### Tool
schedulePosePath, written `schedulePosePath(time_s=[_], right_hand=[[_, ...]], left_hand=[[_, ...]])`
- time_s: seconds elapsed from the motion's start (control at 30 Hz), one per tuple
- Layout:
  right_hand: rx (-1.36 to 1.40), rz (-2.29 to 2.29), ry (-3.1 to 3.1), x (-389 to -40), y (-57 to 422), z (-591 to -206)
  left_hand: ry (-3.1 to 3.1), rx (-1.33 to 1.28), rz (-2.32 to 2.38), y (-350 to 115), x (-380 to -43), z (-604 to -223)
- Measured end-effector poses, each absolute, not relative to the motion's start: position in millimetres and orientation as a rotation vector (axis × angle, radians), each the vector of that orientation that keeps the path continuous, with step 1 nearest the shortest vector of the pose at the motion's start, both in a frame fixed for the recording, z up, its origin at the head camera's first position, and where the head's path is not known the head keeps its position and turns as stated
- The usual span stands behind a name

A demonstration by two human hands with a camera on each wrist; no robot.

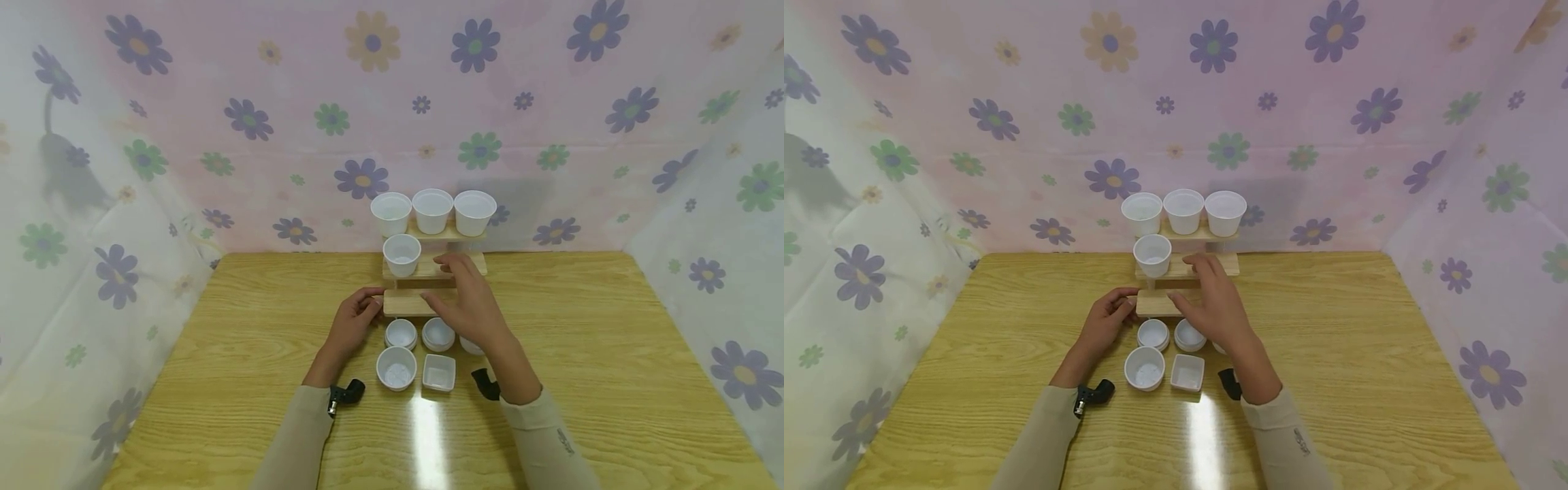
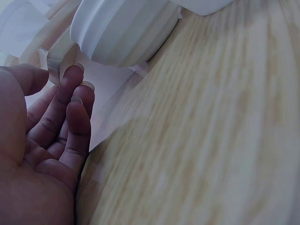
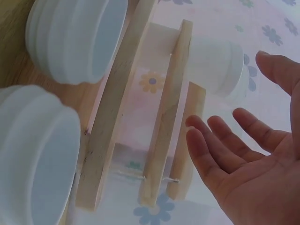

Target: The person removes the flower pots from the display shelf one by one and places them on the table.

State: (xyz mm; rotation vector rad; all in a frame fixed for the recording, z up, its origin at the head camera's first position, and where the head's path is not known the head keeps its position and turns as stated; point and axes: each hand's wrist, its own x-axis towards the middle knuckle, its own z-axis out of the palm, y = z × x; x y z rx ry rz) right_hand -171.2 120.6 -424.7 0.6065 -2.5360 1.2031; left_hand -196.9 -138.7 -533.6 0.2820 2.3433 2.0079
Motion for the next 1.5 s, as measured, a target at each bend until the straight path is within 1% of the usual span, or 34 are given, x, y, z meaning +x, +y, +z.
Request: schedulePosePath(time_s=[0.2,0.47,1.0,1.5], right_hand=[[0.543,1.287,-2.510,-178,116,-426],[0.599,1.429,-2.469,-184,109,-427],[0.541,1.416,-2.386,-196,92,-429],[0.532,1.412,-2.363,-200,87,-435]], left_hand=[[2.355,0.288,1.998,-138,-197,-534],[2.354,0.296,1.993,-139,-197,-532],[2.325,0.303,2.024,-140,-197,-533],[2.352,0.285,1.998,-140,-199,-535]])
